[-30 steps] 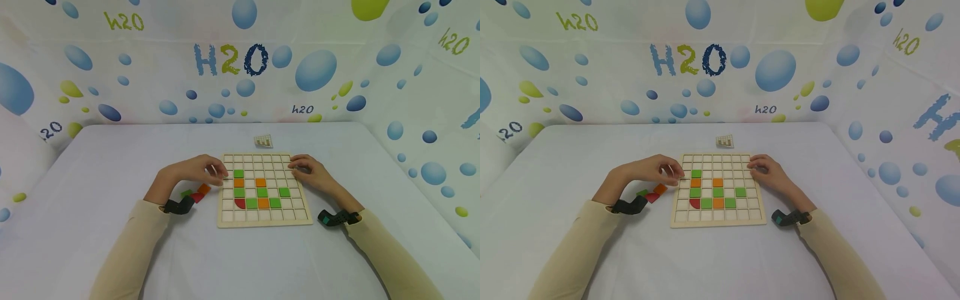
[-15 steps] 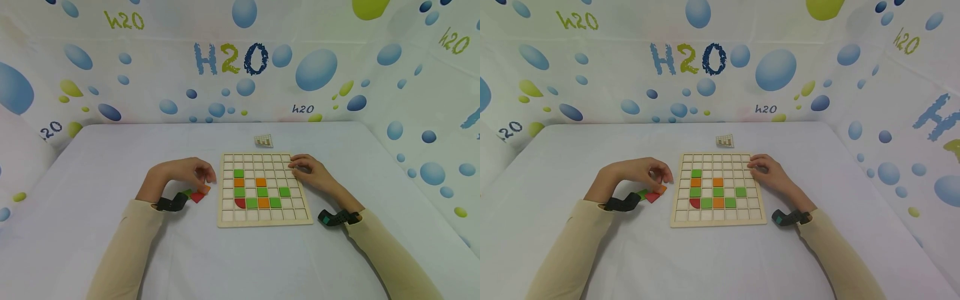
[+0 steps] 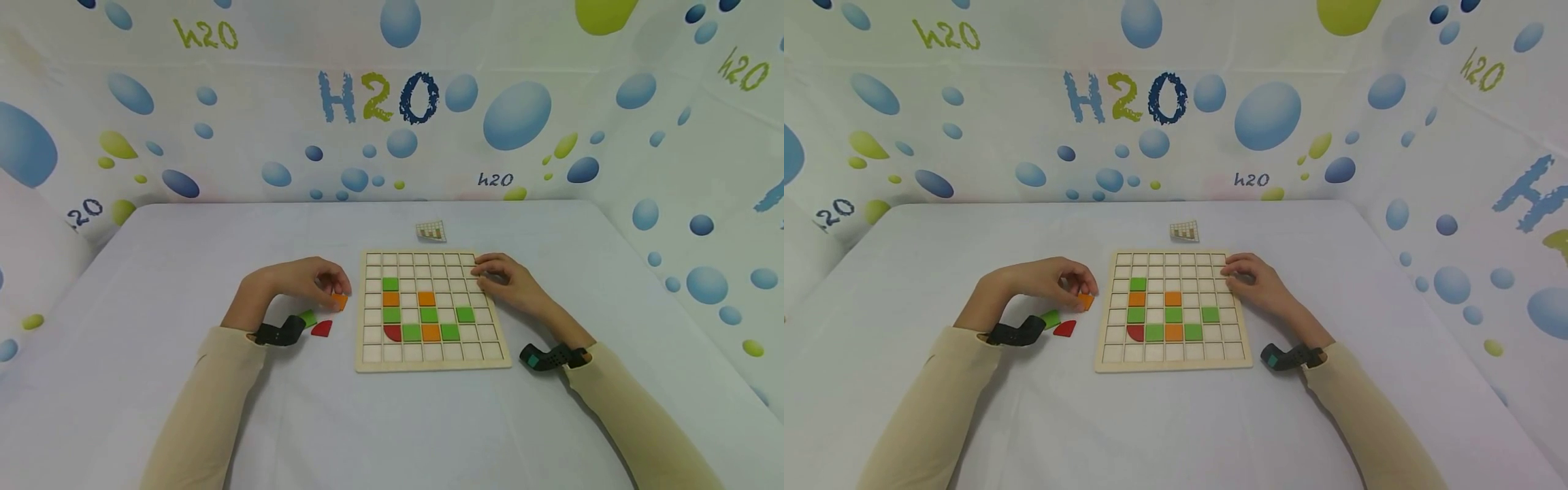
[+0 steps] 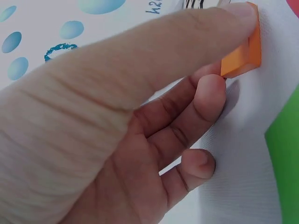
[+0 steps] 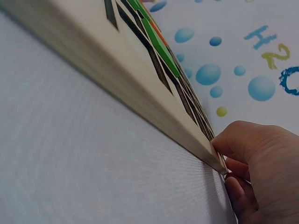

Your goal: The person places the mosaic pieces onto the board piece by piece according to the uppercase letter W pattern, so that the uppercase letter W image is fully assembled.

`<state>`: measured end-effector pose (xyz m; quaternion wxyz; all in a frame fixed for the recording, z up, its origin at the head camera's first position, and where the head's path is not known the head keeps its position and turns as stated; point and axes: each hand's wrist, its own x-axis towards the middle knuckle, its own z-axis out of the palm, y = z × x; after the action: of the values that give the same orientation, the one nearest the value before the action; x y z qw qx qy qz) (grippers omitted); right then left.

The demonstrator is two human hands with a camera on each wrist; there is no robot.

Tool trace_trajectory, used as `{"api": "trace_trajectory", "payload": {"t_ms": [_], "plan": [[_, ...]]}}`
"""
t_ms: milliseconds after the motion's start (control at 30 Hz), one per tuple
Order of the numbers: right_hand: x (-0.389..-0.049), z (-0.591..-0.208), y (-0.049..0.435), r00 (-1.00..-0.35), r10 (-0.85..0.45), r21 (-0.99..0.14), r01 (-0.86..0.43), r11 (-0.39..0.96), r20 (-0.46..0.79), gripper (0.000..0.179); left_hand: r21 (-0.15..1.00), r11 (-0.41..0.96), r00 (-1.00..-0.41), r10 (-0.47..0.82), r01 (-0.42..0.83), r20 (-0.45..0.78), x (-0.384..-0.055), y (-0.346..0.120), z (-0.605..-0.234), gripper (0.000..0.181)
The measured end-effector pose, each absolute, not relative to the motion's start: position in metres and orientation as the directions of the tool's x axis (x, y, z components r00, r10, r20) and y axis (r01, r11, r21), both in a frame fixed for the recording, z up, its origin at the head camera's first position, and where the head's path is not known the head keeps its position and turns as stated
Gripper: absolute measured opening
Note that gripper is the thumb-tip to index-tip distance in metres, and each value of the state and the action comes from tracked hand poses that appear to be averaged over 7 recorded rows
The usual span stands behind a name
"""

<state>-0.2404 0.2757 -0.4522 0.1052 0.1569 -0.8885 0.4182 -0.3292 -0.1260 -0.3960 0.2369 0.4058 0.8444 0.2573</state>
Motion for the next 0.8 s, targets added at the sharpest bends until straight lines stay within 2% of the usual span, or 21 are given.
{"api": "trace_trajectory", "payload": {"t_ms": [300, 800], "plan": [[-0.2399, -0.4537, 0.277, -0.926, -0.189, -0.706, -0.373, 0.602, 0.328, 0.021, 0.615, 0.589, -0.605, 0.766, 0.524, -0.218, -0.3289, -0.1256, -0.3966, 0.029], [-0.241, -0.4558, 0.2776, -0.917, -0.199, -0.682, -0.391, 0.617, 0.346, 0.021, 0.577, 0.564, -0.623, 0.773, 0.59, -0.119, -0.3309, -0.1186, -0.4033, 0.024]]}}
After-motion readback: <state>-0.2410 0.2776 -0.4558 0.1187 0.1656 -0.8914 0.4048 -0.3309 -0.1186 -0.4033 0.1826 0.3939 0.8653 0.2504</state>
